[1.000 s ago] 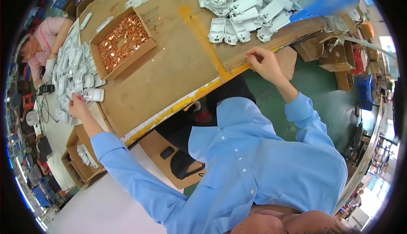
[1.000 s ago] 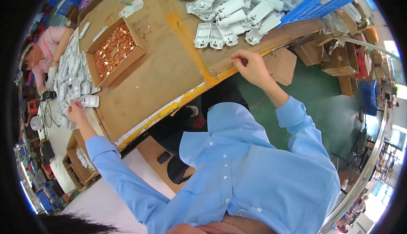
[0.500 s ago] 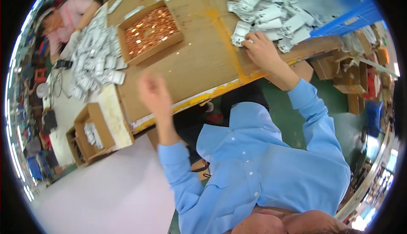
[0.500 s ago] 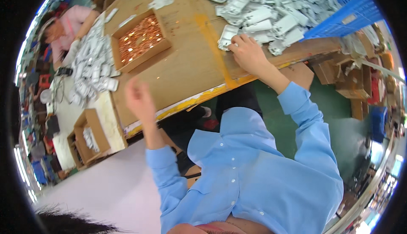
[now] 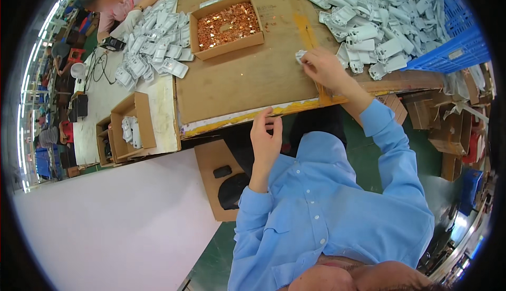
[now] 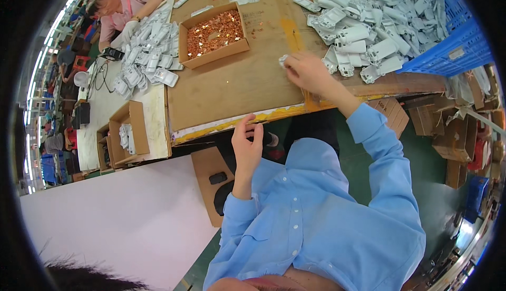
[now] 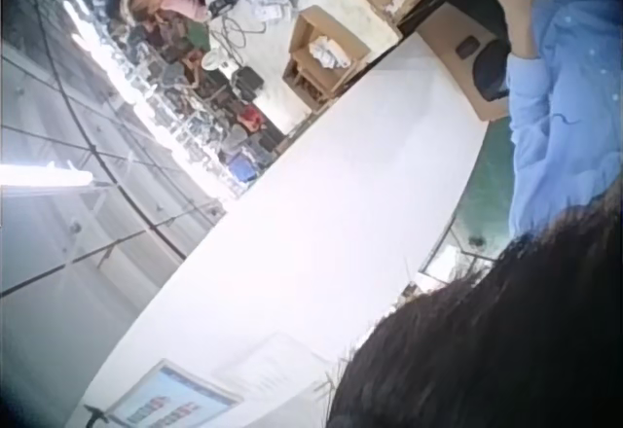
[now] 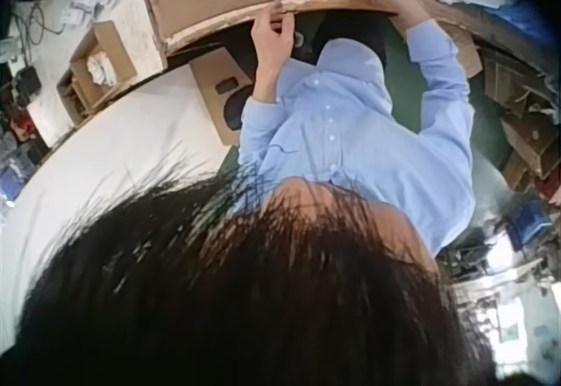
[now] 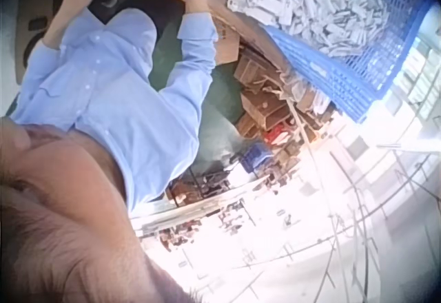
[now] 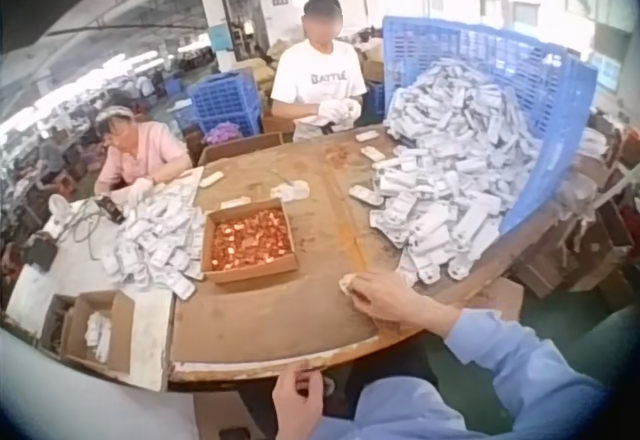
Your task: Manually assemble small metal pins into plastic housings for electronic components on a production line.
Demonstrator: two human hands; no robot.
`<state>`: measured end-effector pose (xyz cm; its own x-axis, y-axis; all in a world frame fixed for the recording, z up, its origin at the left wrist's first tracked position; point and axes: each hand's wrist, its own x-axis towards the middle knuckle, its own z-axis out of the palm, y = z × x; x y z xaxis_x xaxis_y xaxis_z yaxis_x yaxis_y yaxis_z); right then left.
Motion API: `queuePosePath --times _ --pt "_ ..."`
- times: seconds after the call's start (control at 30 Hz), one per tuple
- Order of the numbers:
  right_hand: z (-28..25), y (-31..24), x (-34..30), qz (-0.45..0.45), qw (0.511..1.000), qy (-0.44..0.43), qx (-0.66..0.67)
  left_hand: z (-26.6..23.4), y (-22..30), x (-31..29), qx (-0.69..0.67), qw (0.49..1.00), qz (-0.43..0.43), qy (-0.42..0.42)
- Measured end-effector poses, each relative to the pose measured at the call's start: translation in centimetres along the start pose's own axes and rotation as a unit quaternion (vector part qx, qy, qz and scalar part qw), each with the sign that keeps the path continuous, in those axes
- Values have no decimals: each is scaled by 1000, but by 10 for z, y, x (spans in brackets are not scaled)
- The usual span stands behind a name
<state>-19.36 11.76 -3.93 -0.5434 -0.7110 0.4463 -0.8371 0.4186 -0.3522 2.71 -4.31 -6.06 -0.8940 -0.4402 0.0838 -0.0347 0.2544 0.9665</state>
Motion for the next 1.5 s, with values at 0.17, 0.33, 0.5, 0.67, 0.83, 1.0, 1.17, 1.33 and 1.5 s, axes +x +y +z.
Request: queuePosePath --times 0.17,0.33,0.5,0.67,0.83,1.0,1.17,1.33,1.5 --pt "7 -97 13 139 935 -44 323 8 6 19 15 999 20 20" --pt "14 -142 31 76 895 -151 413 -9 -4 18 -24 999 28 16" --pt "20 -113 97 99 923 -190 319 -27 -17 19 -205 974 -86 45" --pt "77 -27 194 -21 989 -82 119 -36 -16 27 -237 960 -135 69" --pt "116 19 249 55 989 -133 -42 -51 -10 39 -101 986 -97 95" --pt "130 4 269 6 946 -248 -208 -78 -18 71 161 975 -23 152" --pt "136 7 272 -37 926 -247 -284 -80 -20 97 251 958 -9 138" --pt "141 0 271 -55 918 -249 -302 -72 -17 113 352 932 21 84" --pt "138 10 271 -41 923 -237 -300 -69 -10 114 368 929 -22 48"
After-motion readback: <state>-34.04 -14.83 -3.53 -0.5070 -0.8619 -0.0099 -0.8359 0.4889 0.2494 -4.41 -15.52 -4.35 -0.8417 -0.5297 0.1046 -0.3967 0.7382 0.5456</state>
